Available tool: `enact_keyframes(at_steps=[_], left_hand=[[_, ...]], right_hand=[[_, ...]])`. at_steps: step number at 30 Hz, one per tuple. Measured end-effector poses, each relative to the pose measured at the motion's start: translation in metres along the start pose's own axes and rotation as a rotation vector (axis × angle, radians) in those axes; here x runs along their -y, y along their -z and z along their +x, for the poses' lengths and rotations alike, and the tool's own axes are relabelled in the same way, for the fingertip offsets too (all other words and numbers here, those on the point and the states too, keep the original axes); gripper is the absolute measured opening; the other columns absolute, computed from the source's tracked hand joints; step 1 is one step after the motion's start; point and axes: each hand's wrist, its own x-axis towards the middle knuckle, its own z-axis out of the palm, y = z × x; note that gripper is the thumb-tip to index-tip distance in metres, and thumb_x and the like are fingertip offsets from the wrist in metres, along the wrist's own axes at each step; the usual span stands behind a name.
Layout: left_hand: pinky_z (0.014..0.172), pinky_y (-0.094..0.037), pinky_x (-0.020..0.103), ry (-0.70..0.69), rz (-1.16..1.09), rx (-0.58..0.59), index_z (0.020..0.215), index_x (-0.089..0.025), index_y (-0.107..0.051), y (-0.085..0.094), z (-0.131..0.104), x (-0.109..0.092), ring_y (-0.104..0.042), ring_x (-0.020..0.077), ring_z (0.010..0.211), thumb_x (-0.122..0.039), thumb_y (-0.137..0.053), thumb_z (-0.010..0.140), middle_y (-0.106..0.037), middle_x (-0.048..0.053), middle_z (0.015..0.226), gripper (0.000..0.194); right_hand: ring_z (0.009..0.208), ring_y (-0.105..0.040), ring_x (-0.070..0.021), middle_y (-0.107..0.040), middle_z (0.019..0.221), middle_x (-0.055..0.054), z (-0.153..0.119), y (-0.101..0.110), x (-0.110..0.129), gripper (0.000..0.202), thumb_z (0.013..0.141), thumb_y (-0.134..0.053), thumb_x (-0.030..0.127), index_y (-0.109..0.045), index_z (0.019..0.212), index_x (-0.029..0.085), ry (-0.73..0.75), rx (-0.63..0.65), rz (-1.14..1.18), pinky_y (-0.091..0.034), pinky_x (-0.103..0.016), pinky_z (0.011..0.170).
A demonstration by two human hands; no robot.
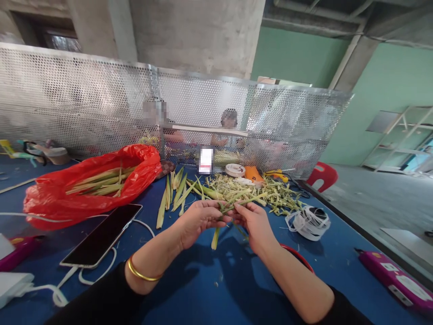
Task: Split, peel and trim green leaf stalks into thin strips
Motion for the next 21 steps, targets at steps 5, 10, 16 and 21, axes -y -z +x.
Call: enact_keyframes(at_steps=[5,10,16,21], left_hand=[[0.049,-0.046,0.018,-0.037,0.127,-0.273,0.083,-0.011,-0.069,-0.004,0.003,0.009,-0.061,0.0105,0.059,-0.022,-0.069,0.068,-0.071,0.008,0.077,0.019],[0.041,-0.040,0.016,-0.155,0.105,-0.415,0.079,-0.012,-0.067,0.005,0.010,0.010,-0.060,0.0101,0.058,-0.024,-0.066,0.069,-0.070,0.008,0.082,0.015],[0.035,-0.025,0.016,-0.148,0.188,-0.470,0.070,-0.013,-0.067,0.007,0.008,0.004,-0.048,0.0061,0.044,-0.024,-0.067,0.066,-0.065,0.003,0.062,0.012],[0.036,-0.019,0.018,-0.105,0.247,-0.424,0.063,-0.013,-0.068,-0.003,0.003,0.002,-0.035,0.0036,0.037,-0.019,-0.064,0.066,-0.056,-0.003,0.048,0.008]], right_hand=[[0.055,-0.064,-0.0174,-0.068,0.065,-0.002,-0.003,-0.004,-0.005,0.029,0.061,-0.073,0.039,-0.061,0.073,0.015,-0.027,0.024,-0.092,-0.043,-0.025,0.050],[0.045,-0.062,-0.0150,-0.066,0.076,0.001,-0.007,-0.003,-0.008,0.012,0.081,-0.053,0.030,-0.053,0.089,0.022,0.125,0.252,-0.443,-0.045,-0.027,0.046],[0.092,-0.064,-0.0158,-0.066,0.104,-0.003,-0.013,0.004,0.005,0.039,0.087,-0.042,0.008,-0.053,0.119,0.027,0.704,0.578,-0.897,-0.049,-0.028,0.081],[0.087,-0.064,-0.0170,-0.069,0.096,-0.004,-0.010,0.008,0.010,0.026,0.088,-0.049,0.012,-0.063,0.107,0.024,1.082,0.557,-1.171,-0.047,-0.029,0.078]])
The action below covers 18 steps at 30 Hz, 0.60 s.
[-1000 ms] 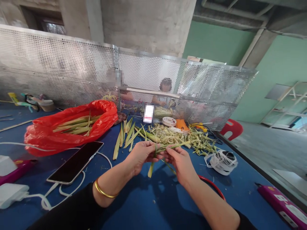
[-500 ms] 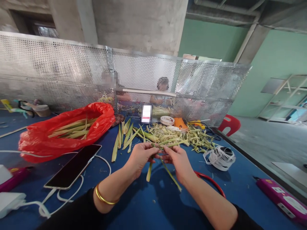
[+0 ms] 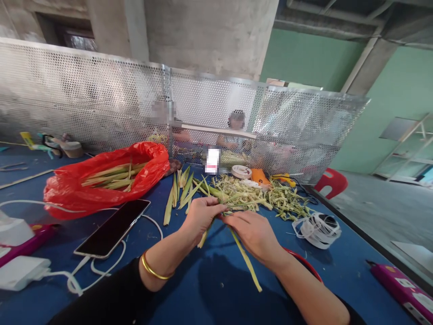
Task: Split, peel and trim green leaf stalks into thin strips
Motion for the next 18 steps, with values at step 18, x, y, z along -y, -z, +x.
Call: enact_keyframes(at_steps=[18], left_hand=[[0.056,-0.042,0.020,-0.187,0.184,0.316,0.081,-0.017,-0.069,-0.010,-0.004,0.011,-0.057,0.0106,0.060,-0.022,-0.063,0.070,-0.068,-0.001,0.071,0.014]], right_hand=[[0.051,-0.042,-0.0123,-0.047,0.051,0.004,0.005,0.003,-0.010,0.023,0.078,-0.055,0.033,-0.050,0.060,0.020,-0.756,-0.183,0.209,-0.031,-0.023,0.049]])
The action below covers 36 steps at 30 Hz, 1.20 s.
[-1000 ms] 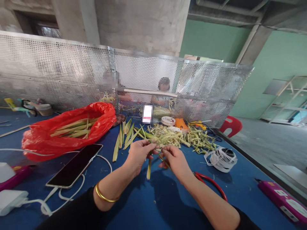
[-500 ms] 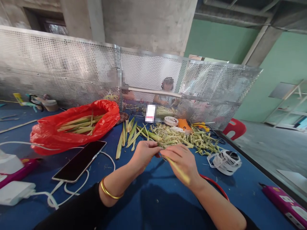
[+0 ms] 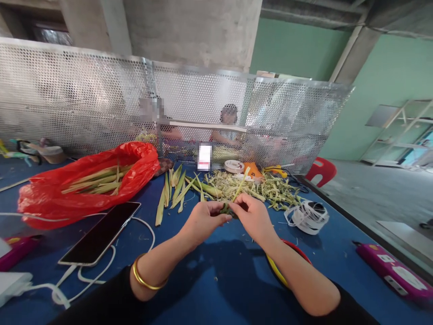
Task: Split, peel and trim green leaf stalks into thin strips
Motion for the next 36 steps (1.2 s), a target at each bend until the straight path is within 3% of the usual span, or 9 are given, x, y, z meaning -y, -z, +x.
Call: enact_keyframes(at_steps=[4,9,13,17,24,27,29,32,36], left_hand=[[0.039,-0.036,0.019,0.153,-0.014,-0.161,0.094,-0.016,-0.061,-0.003,0.001,0.008,-0.061,0.0139,0.055,-0.027,-0.067,0.068,-0.068,0.001,0.066,0.029],[0.036,-0.032,0.017,0.177,-0.147,-0.247,0.079,-0.016,-0.058,-0.001,0.002,0.004,-0.063,0.0136,0.054,-0.024,-0.069,0.065,-0.063,-0.001,0.058,0.019],[0.037,-0.029,0.017,0.217,-0.241,-0.309,0.072,-0.015,-0.060,0.007,0.004,-0.002,-0.059,0.0105,0.051,-0.025,-0.074,0.061,-0.060,-0.002,0.056,0.020],[0.038,-0.027,0.018,0.261,-0.266,-0.330,0.075,-0.014,-0.063,0.013,0.006,-0.002,-0.058,0.0102,0.051,-0.023,-0.075,0.059,-0.063,0.001,0.059,0.022],[0.039,-0.029,0.018,0.213,-0.238,-0.289,0.070,-0.013,-0.065,0.011,0.004,-0.004,-0.052,0.0080,0.047,-0.020,-0.074,0.060,-0.060,-0.002,0.052,0.016],[0.044,-0.037,0.020,0.210,-0.283,-0.287,0.067,-0.013,-0.065,0.011,0.004,-0.004,-0.052,0.0081,0.045,-0.017,-0.074,0.059,-0.061,-0.002,0.052,0.013],[0.049,-0.041,0.022,0.197,-0.300,-0.280,0.065,-0.012,-0.065,0.010,0.005,-0.003,-0.052,0.0080,0.044,-0.016,-0.074,0.058,-0.062,-0.001,0.053,0.012],[0.052,-0.043,0.023,0.182,-0.303,-0.252,0.066,-0.012,-0.065,0.009,0.005,-0.002,-0.053,0.0081,0.045,-0.017,-0.074,0.059,-0.064,0.000,0.055,0.012],[0.049,-0.041,0.021,0.212,-0.274,-0.256,0.070,-0.013,-0.067,0.005,0.003,-0.002,-0.053,0.0082,0.046,-0.020,-0.075,0.059,-0.065,0.000,0.055,0.016]], right_hand=[[0.050,-0.041,-0.0116,-0.046,0.051,0.005,-0.001,-0.004,0.002,0.027,0.079,-0.054,0.034,-0.046,0.057,0.020,-0.021,0.001,0.037,-0.031,-0.023,0.049],[0.053,-0.046,-0.0118,-0.050,0.055,0.004,0.002,0.000,0.001,0.021,0.080,-0.054,0.033,-0.051,0.064,0.019,0.014,0.143,0.076,-0.034,-0.023,0.051],[0.058,-0.052,-0.0126,-0.058,0.064,0.003,0.007,0.019,-0.002,0.008,0.081,-0.054,0.025,-0.058,0.077,0.020,0.119,0.362,0.045,-0.040,-0.024,0.056],[0.065,-0.058,-0.0145,-0.065,0.077,0.000,0.007,0.044,-0.002,0.019,0.080,-0.057,0.023,-0.064,0.098,0.024,0.206,0.343,0.004,-0.046,-0.028,0.062],[0.083,-0.066,-0.0186,-0.070,0.088,-0.007,0.000,0.052,0.004,0.022,0.085,-0.054,0.028,-0.069,0.100,0.020,0.084,0.659,0.510,-0.051,-0.034,0.077],[0.074,-0.065,-0.0175,-0.069,0.083,-0.005,-0.004,0.038,0.007,0.018,0.079,-0.063,0.028,-0.070,0.094,0.020,0.143,0.519,0.575,-0.052,-0.033,0.070],[0.067,-0.061,-0.0159,-0.065,0.075,-0.003,-0.006,0.029,0.010,0.011,0.078,-0.066,0.028,-0.071,0.085,0.021,0.244,0.284,0.467,-0.051,-0.031,0.065],[0.083,-0.059,-0.0196,-0.063,0.085,-0.005,-0.010,0.020,0.014,0.010,0.082,-0.061,0.027,-0.070,0.080,0.022,0.375,-0.038,0.381,-0.048,-0.035,0.077],[0.089,-0.059,-0.0202,-0.063,0.086,-0.005,-0.014,0.011,0.014,0.017,0.090,-0.048,0.027,-0.065,0.088,0.022,0.283,-0.131,0.603,-0.046,-0.038,0.085]])
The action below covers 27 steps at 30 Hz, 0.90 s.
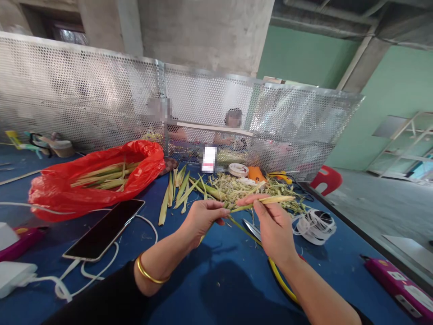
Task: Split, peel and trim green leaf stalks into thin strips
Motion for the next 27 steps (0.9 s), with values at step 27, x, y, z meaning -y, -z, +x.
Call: enact_keyframes(at_steps=[27], left_hand=[[0.053,-0.042,0.022,-0.072,0.017,-0.083,0.069,-0.014,-0.064,0.001,0.007,0.009,-0.054,0.0085,0.047,-0.021,-0.076,0.058,-0.062,-0.003,0.054,0.018]], right_hand=[[0.065,-0.047,-0.0146,-0.051,0.062,0.001,0.003,0.006,-0.001,0.021,0.078,-0.052,0.019,-0.053,0.057,0.019,-0.189,0.203,-0.491,-0.035,-0.025,0.059]])
